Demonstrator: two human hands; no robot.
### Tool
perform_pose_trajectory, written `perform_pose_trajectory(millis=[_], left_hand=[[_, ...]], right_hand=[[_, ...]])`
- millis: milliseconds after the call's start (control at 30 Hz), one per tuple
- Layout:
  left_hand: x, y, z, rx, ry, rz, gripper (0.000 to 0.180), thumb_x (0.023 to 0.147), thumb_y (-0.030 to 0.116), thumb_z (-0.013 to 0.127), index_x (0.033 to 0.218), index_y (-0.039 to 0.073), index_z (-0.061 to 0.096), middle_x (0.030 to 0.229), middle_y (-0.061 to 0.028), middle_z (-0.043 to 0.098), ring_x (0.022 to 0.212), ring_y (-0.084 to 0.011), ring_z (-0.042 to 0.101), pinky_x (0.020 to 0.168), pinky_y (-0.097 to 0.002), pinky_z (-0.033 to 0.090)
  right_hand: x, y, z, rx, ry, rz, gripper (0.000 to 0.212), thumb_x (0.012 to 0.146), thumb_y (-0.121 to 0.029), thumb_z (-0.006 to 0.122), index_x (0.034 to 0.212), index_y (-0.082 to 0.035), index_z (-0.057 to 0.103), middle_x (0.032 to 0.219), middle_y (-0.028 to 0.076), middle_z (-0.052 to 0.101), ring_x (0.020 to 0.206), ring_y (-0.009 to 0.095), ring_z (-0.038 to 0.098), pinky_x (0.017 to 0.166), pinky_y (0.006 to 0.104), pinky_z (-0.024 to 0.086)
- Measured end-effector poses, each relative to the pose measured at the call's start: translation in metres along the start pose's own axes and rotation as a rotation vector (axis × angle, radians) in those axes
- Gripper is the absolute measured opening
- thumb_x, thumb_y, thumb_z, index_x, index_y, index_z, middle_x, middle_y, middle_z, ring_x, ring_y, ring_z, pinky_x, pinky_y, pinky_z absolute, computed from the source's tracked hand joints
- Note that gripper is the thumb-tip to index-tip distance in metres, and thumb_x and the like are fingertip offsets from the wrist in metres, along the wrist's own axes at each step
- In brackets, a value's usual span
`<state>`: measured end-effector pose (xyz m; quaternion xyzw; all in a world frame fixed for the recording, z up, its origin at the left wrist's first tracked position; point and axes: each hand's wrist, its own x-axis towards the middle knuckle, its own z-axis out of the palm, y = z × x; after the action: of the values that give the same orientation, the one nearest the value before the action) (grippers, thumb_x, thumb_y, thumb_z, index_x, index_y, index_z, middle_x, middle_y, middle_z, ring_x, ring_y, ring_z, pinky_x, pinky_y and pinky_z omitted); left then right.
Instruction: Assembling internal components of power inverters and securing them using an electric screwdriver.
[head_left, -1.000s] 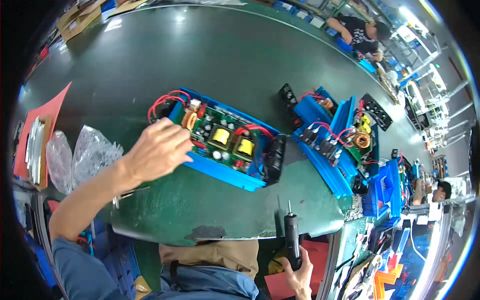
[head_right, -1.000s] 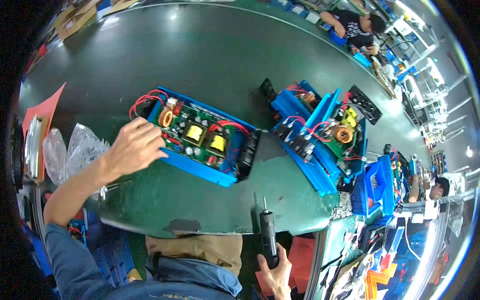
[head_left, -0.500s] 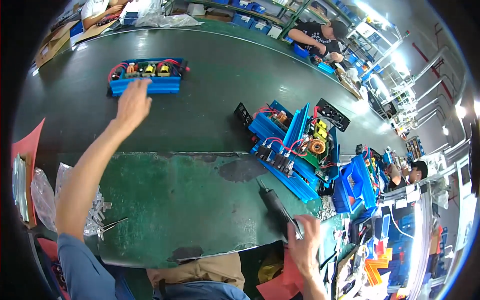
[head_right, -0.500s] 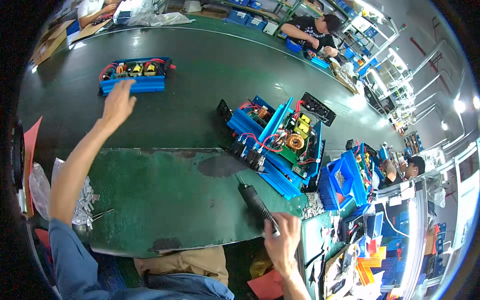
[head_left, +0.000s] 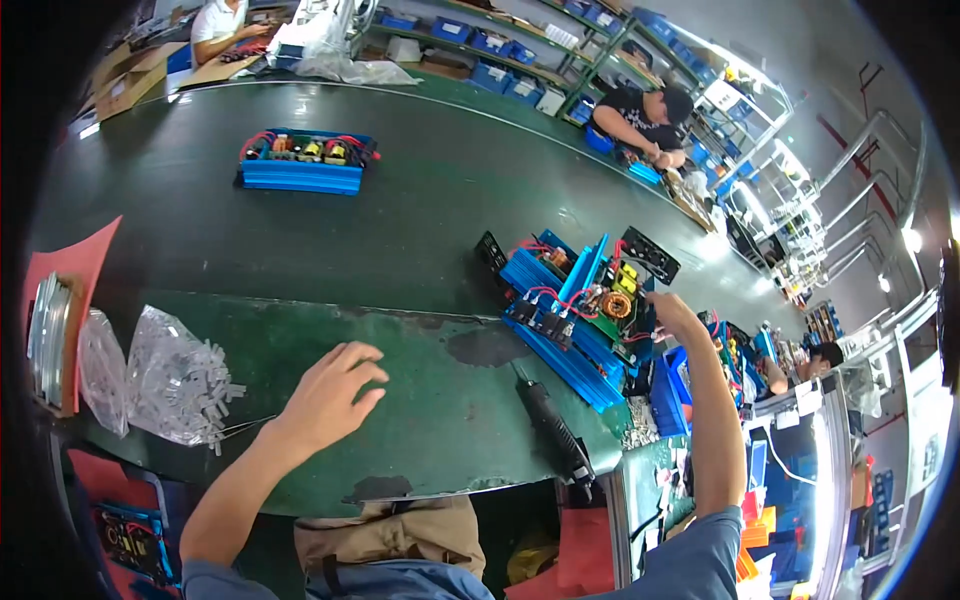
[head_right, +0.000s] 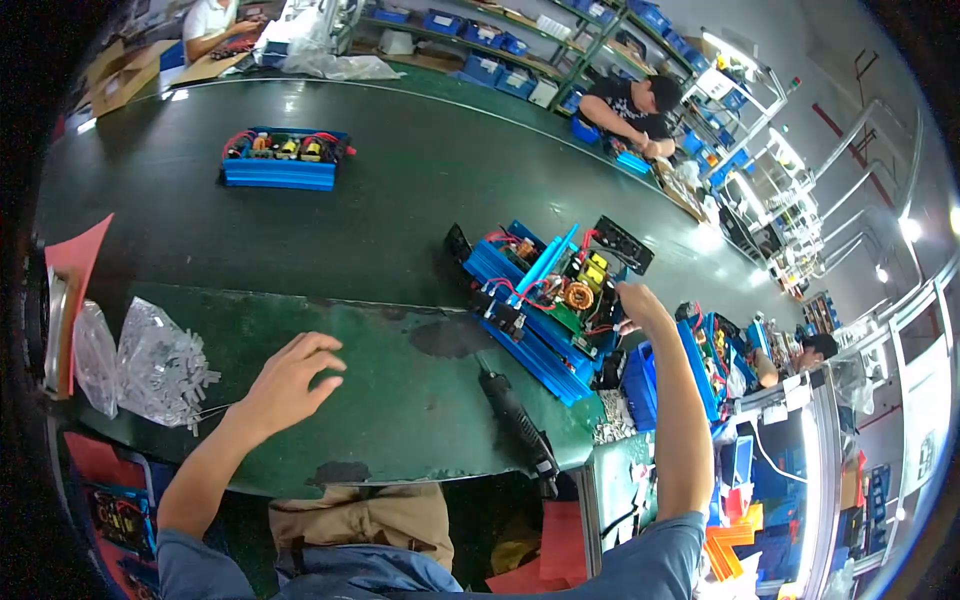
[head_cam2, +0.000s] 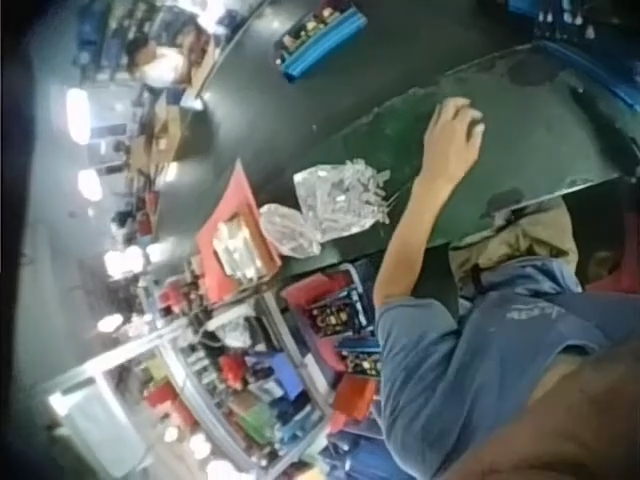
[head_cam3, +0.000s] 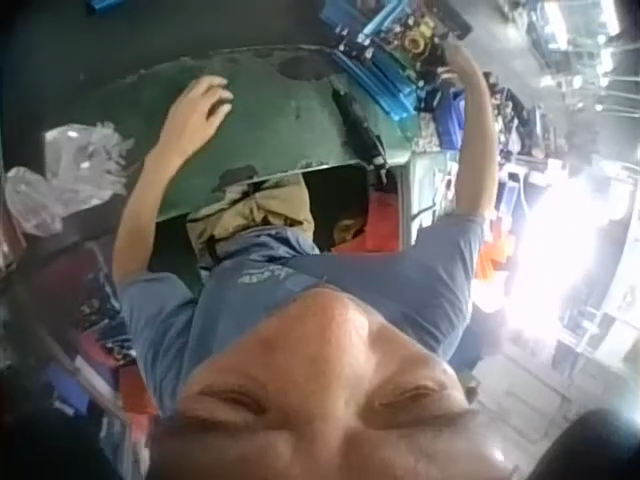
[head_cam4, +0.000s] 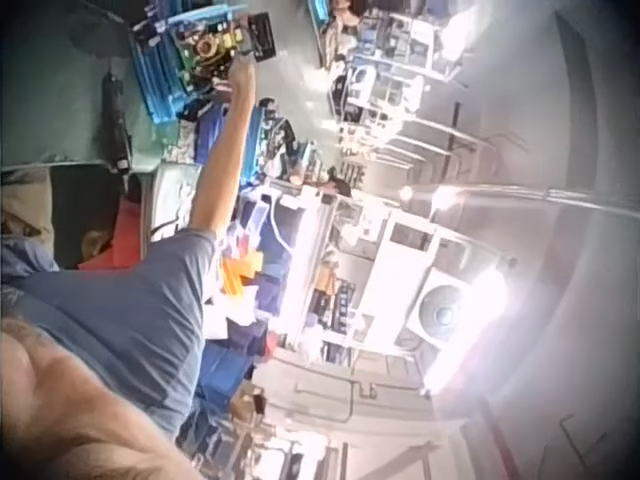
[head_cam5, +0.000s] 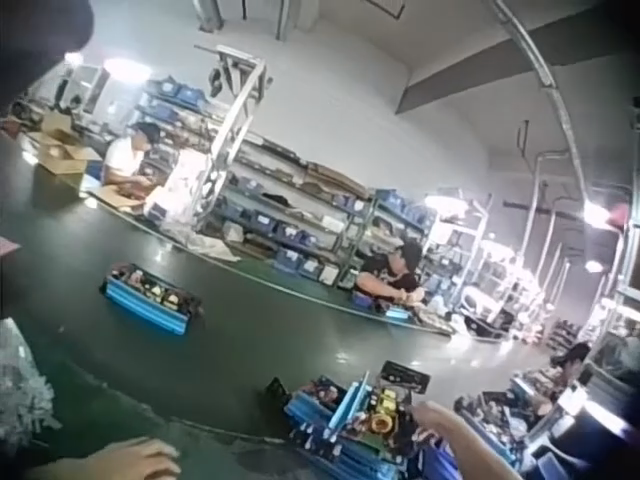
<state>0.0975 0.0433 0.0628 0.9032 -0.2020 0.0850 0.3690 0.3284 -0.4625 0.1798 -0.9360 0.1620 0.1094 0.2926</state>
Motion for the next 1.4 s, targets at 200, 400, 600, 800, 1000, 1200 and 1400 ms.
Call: perform_pose_trajectory(millis=[200, 400, 600, 800, 1000, 1200, 1400], left_hand=[[-0.085, -0.013, -0.033, 0.146, 0.174, -0.074, 0.016, 0.086, 0.005, 0.072, 0.100, 0.003, 0.065, 0.121, -0.0118, 0.061, 0.114, -0.0346, 0.059, 0.095, -0.0441, 0.050], [-0.135, -0.019, -0.042, 0.231, 0.333, -0.188, 0.018, 0.085, 0.001, 0.072, 0.102, 0.003, 0.065, 0.121, -0.0129, 0.062, 0.113, -0.0356, 0.061, 0.094, -0.0436, 0.051], [-0.103, 0.019, -0.029, -0.075, 0.376, -0.184, 0.021, 0.086, 0.001, 0.072, 0.106, 0.003, 0.067, 0.120, -0.0141, 0.065, 0.112, -0.0337, 0.064, 0.095, -0.0389, 0.050], [-0.077, 0.042, -0.013, -0.308, 0.520, -0.185, 0.031, 0.090, 0.001, 0.070, 0.120, 0.002, 0.062, 0.121, -0.0146, 0.065, 0.111, -0.0287, 0.065, 0.092, -0.0360, 0.053], [-0.116, 0.026, -0.006, -0.314, 0.645, -0.348, 0.035, 0.091, -0.005, 0.067, 0.124, 0.002, 0.061, 0.122, -0.0134, 0.063, 0.110, -0.0228, 0.065, 0.088, -0.0335, 0.055], [-0.132, 0.024, 0.003, -0.232, 0.508, -0.424, 0.037, 0.088, 0.000, 0.070, 0.124, 0.002, 0.061, 0.121, -0.0151, 0.063, 0.107, -0.0280, 0.065, 0.087, -0.0352, 0.054], [-0.122, 0.013, 0.006, -0.091, 0.433, -0.360, 0.040, 0.083, 0.011, 0.080, 0.118, 0.005, 0.062, 0.110, -0.0141, 0.065, 0.100, -0.0337, 0.064, 0.082, -0.0394, 0.054]], right_hand=[[0.048, 0.072, -0.022, -0.518, 0.154, -0.556, 0.040, 0.096, -0.021, 0.048, 0.081, 0.013, 0.064, 0.071, 0.029, 0.066, 0.063, 0.040, 0.072, 0.065, 0.0485, 0.058], [-0.043, -0.021, -0.009, -0.443, 0.392, -0.554, 0.041, 0.100, -0.027, 0.048, 0.090, 0.010, 0.063, 0.086, 0.034, 0.064, 0.088, 0.048, 0.067, 0.077, 0.0528, 0.051], [-0.135, -0.097, 0.020, -0.337, 0.100, -0.778, 0.035, 0.105, -0.026, 0.047, 0.102, 0.007, 0.057, 0.094, 0.031, 0.062, 0.089, 0.046, 0.058, 0.083, 0.0461, 0.046], [-0.172, -0.140, 0.094, -0.530, -0.265, -1.048, 0.034, 0.106, -0.024, 0.049, 0.126, 0.003, 0.054, 0.103, 0.027, 0.065, 0.100, 0.046, 0.061, 0.087, 0.0471, 0.049], [-0.172, -0.174, 0.193, -0.671, -0.485, -1.410, 0.031, 0.102, -0.016, 0.051, 0.127, 0.003, 0.054, 0.104, 0.023, 0.066, 0.093, 0.044, 0.064, 0.078, 0.0520, 0.052], [-0.132, -0.168, 0.269, -0.730, -0.370, -1.520, 0.029, 0.096, -0.014, 0.059, 0.121, 0.000, 0.056, 0.102, 0.019, 0.067, 0.097, 0.039, 0.066, 0.080, 0.0493, 0.055], [-0.149, -0.142, 0.246, -0.366, -0.063, -1.460, 0.029, 0.098, -0.017, 0.062, 0.125, -0.007, 0.061, 0.110, 0.018, 0.068, 0.101, 0.037, 0.066, 0.086, 0.0460, 0.054]])
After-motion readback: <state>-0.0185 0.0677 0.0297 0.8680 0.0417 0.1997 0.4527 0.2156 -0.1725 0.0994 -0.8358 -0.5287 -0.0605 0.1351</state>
